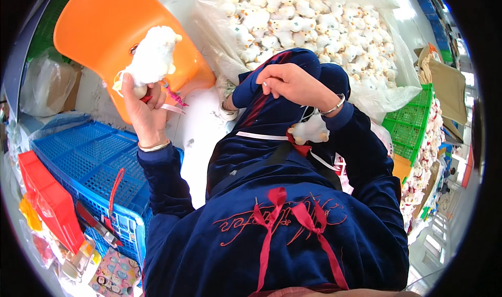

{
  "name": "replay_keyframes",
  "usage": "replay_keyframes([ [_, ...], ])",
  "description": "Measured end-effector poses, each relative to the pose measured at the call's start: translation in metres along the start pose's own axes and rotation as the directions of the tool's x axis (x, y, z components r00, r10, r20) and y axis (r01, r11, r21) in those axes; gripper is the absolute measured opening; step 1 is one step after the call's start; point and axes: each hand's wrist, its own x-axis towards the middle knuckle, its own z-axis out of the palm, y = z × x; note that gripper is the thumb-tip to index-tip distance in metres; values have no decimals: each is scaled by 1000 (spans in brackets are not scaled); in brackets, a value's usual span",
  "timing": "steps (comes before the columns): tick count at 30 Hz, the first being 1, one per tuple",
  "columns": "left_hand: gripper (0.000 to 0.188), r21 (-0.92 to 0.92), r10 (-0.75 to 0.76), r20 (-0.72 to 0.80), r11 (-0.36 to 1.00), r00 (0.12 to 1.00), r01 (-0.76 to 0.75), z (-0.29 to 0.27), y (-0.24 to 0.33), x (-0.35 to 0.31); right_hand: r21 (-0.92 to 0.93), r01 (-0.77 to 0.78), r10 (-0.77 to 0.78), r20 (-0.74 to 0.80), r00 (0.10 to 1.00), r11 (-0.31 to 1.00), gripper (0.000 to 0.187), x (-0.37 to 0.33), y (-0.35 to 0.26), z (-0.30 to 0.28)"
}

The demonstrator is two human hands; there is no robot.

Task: The person ties a white ribbon around the neck of a small white plush toy, then places a red paper hat on its head. The person repeats this process with another plush toy.

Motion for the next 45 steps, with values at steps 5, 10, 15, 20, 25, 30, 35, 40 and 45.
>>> replay_keyframes([
  [5, 38, -10, 42, -44, 999, 998, -42, -8, 12, -4, -87, 259, -242, 168, 956, 962, 18, 31, -25, 34],
  [10, 40, -45, 58, -77, 997, 995, -61, -29, 19, -13, -68, 218, -189, 300, 935, 974, 18, 46, -44, 71],
  [15, 43, -37, 60, -104, 997, 993, -65, -52, 19, -16, -18, 143, -123, 411, 903, 990, 21, 48, -56, 91],
  [20, 42, -19, 90, -160, 995, 983, -95, -53, 22, -20, 80, 40, -68, 392, 917, 996, 22, 46, -61, 95],
  [25, 42, -9, 97, -186, 995, 978, -100, -50, 21, -19, 24, 210, -210, 247, 946, 977, 24, 48, -65, 104],
  [30, 41, -21, 92, -129, 995, 987, -96, -52, 21, -18, 51, 207, -213, 195, 957, 977, 28, 45, -72, 111],
  [35, 41, -16, 80, -137, 996, 987, -83, -52, 19, -18, -21, 195, -193, 60, 979, 981, 26, 46, -70, 122],
  [40, 41, -11, 76, -149, 997, 986, -78, -50, 18, -19, 0, 191, -189, 125, 974, 982, 23, 44, -64, 119],
  [45, 42, 0, 79, -141, 997, 987, -80, -46, 16, -19, -10, 219, -215, 143, 966, 976, 19, 42, -64, 116],
])
